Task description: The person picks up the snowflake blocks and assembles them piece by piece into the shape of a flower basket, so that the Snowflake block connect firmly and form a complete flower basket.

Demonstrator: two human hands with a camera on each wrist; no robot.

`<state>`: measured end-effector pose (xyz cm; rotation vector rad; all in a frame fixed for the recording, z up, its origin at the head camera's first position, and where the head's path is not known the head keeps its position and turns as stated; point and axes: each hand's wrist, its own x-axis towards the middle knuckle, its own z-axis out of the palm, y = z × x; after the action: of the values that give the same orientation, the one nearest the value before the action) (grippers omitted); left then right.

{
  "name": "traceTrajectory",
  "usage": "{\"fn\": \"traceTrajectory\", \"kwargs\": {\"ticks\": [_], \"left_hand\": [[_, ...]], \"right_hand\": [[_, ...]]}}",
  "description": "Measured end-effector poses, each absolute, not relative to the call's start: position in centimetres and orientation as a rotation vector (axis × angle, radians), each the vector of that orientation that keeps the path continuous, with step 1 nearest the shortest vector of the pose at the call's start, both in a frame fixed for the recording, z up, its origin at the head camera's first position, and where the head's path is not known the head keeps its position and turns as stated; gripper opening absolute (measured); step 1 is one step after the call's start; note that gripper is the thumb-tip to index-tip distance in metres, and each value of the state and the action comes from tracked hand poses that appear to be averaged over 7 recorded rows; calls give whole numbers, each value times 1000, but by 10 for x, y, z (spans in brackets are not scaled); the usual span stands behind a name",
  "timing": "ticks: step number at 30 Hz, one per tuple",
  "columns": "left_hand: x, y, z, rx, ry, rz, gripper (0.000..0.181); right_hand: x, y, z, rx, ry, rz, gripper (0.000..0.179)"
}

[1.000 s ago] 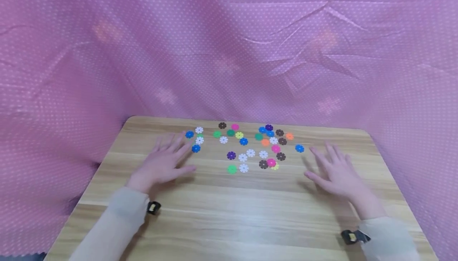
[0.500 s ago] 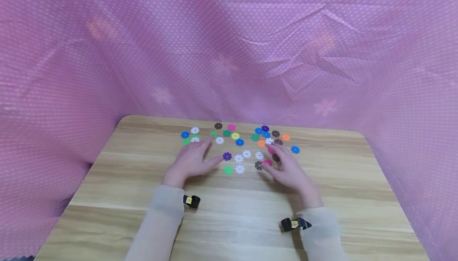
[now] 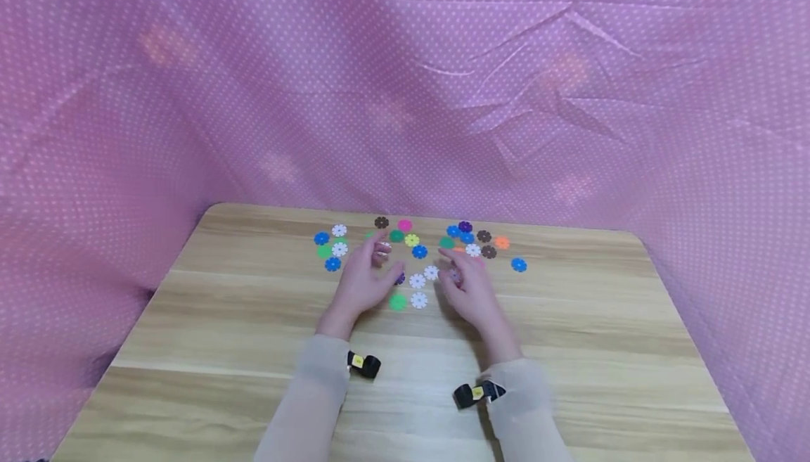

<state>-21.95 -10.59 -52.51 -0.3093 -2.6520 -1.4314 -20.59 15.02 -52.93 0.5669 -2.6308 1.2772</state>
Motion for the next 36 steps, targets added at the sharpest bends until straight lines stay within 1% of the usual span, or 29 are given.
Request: {"fn": "traceTrajectory", "kwargs": {"ticks": [4, 8, 11, 14, 18, 21, 24, 25, 27, 31, 33, 36], "left_hand": [[-219, -100, -531, -336, -2690, -1440, 65], [-218, -94, -534, -421, -2815, -1228, 61], [-216, -89, -535, -463, -2863, -1080, 54], [-216, -86, -536, -475, -2860, -997, 42], [-217, -82, -537, -478, -2842, -979, 28], [-217, -79, -536, -482, -2833, -1034, 23], [-216, -77, -536, -502, -2822, -1100, 19], [-216, -77, -536, -510, -2810, -1133, 16], [-216, -76, -535, -518, -2769, -1250, 12], [-215, -77, -534, -472, -2633, -1552, 8], [-215, -78, -534, -435, -2560, -1672, 11], [-216, -78, -534, -407, -2479, -1766, 23]], "right_hand": [[-207, 143, -535, 553, -2645, 1247, 53], [-206, 141, -539, 546, -2692, 1171, 49], [-207, 139, -540, 567, -2710, 1103, 42], [-207, 136, -541, 606, -2700, 1069, 37], [-206, 135, -542, 583, -2673, 1081, 38], [-206, 135, -543, 529, -2652, 1103, 29], [-205, 136, -544, 519, -2622, 1133, 17], [-205, 136, -544, 512, -2613, 1156, 14], [-205, 136, -544, 476, -2593, 1230, 13], [-204, 135, -543, 309, -2551, 1538, 19], [-204, 134, -542, 217, -2500, 1753, 22], [-203, 134, -540, 70, -2385, 2055, 25]]}}
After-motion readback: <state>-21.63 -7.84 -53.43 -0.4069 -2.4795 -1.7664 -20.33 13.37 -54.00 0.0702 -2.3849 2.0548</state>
